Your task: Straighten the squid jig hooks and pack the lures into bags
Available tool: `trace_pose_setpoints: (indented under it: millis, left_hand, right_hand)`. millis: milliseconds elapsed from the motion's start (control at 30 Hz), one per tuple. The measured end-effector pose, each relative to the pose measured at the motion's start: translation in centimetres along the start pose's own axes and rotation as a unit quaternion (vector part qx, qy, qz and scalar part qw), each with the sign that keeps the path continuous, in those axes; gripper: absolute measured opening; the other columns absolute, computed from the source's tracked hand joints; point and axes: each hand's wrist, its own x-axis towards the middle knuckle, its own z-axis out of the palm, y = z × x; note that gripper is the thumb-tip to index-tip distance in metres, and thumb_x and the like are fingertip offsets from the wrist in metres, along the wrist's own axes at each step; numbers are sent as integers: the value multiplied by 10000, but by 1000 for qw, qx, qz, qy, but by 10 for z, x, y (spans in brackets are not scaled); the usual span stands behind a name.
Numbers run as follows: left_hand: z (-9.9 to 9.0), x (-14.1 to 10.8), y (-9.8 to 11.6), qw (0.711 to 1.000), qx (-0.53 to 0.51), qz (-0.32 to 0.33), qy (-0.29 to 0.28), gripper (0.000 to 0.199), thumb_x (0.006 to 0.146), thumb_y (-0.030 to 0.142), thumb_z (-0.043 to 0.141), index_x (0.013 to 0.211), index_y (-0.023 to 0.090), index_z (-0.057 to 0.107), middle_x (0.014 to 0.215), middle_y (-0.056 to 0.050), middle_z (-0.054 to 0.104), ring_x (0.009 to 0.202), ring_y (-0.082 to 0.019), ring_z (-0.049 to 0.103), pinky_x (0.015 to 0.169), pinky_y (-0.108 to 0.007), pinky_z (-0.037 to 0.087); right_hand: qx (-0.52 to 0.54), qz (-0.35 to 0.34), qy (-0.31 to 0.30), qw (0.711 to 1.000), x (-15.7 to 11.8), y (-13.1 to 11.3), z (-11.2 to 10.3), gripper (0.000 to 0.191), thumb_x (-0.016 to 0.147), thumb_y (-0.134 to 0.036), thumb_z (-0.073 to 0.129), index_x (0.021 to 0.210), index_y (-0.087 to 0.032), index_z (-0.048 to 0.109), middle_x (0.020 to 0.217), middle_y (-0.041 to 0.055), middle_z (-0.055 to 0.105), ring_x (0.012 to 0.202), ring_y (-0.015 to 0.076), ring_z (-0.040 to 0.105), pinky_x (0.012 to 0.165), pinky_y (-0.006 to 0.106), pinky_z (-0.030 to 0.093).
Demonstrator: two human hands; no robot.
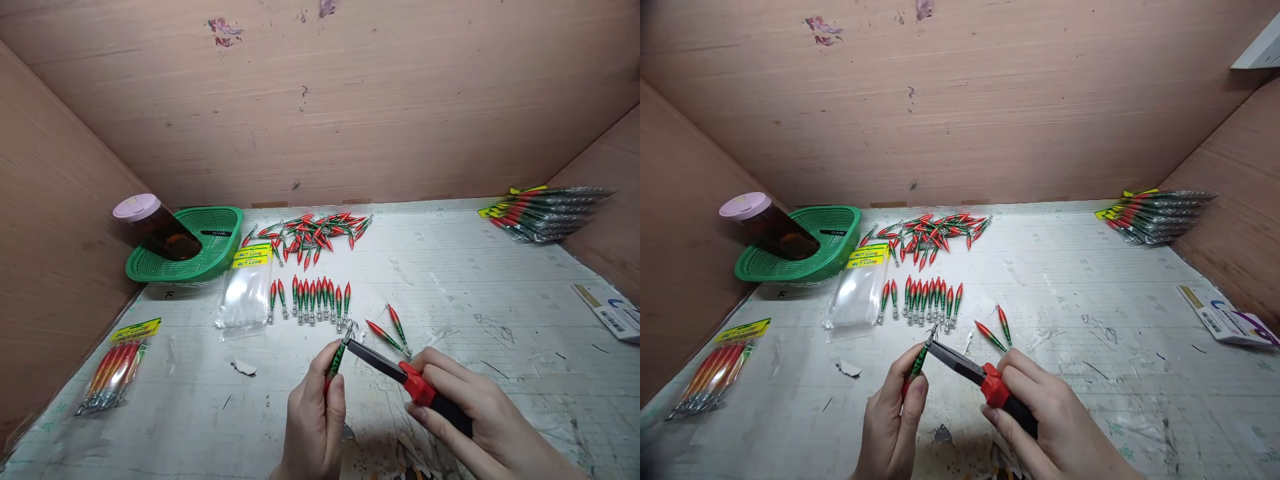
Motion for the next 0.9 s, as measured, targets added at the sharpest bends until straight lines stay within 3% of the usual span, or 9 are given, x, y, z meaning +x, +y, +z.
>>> trace_pose_setpoints:
  millis: [200, 400, 500, 567, 633, 733, 833, 900]
  left_hand:
    - [3, -3, -4, 999, 38, 28, 21, 369, 959, 293, 382, 1270, 198, 556, 587, 31, 543, 439, -128, 460, 489, -240, 435]
    - [6, -5, -6, 998, 50, 41, 21, 375, 974, 261, 371, 1311, 189, 520, 589, 37, 573, 422, -115, 497, 466, -219, 447]
    - [7, -6, -11, 995, 52, 80, 28, 378, 967, 234, 373, 1311, 201, 525, 802, -38, 705, 569, -139, 620, 586, -241, 519]
    - [8, -7, -14, 993, 52, 97, 32, 380, 965, 220, 368, 1307, 215, 534, 991, -80, 731, 729, -163, 681, 677, -258, 542]
    - [10, -7, -15, 994, 46, 90, 31, 377, 966, 225, 367, 1302, 219, 539, 1047, -86, 727, 768, -168, 688, 699, -264, 546]
    - [10, -8, -12, 999, 10, 41, 17, 364, 976, 273, 366, 1281, 195, 549, 850, -49, 710, 628, -148, 637, 632, -258, 533]
    - [10, -8, -6, 999, -36, -8, -6, 371, 984, 329, 349, 1254, 181, 556, 596, 28, 556, 483, -130, 514, 515, -241, 469]
    - [10, -8, -4, 998, -55, -18, -11, 375, 982, 354, 347, 1241, 192, 564, 570, 39, 514, 476, -130, 487, 507, -244, 447]
  right_hand:
    - [-9, 0, 1, 1000, 1, -1, 1, 146, 941, -209, 468, 824, -208, 555, 783, 27, 572, 707, 149, 594, 611, 230, 507]
    - [-2, 14, -4, 1000, 2, -1, 1, 159, 939, -212, 473, 807, -213, 562, 791, 33, 584, 708, 157, 601, 611, 236, 514]
    - [-5, 18, -14, 1000, 0, 0, 0, 171, 944, -222, 463, 803, -213, 559, 784, 33, 580, 697, 156, 598, 605, 237, 511]
    - [-9, 17, -13, 1000, -2, 0, 0, 160, 942, -222, 466, 811, -213, 557, 780, 31, 579, 693, 154, 597, 603, 234, 507]
    - [-12, 10, -9, 1000, -3, 2, 2, 147, 940, -211, 466, 821, -213, 552, 767, 28, 579, 690, 154, 593, 600, 232, 500]
    - [-12, 4, -8, 1000, -5, 4, 5, 142, 942, -204, 459, 830, -209, 546, 760, 26, 577, 694, 154, 586, 605, 233, 497]
    - [-14, 8, -11, 1000, -6, 5, 7, 136, 943, -208, 458, 842, -208, 548, 777, 29, 576, 716, 156, 590, 624, 236, 503]
    - [-13, 7, -9, 1000, -7, 4, 7, 125, 940, -208, 462, 847, -209, 547, 785, 31, 579, 731, 160, 594, 633, 239, 505]
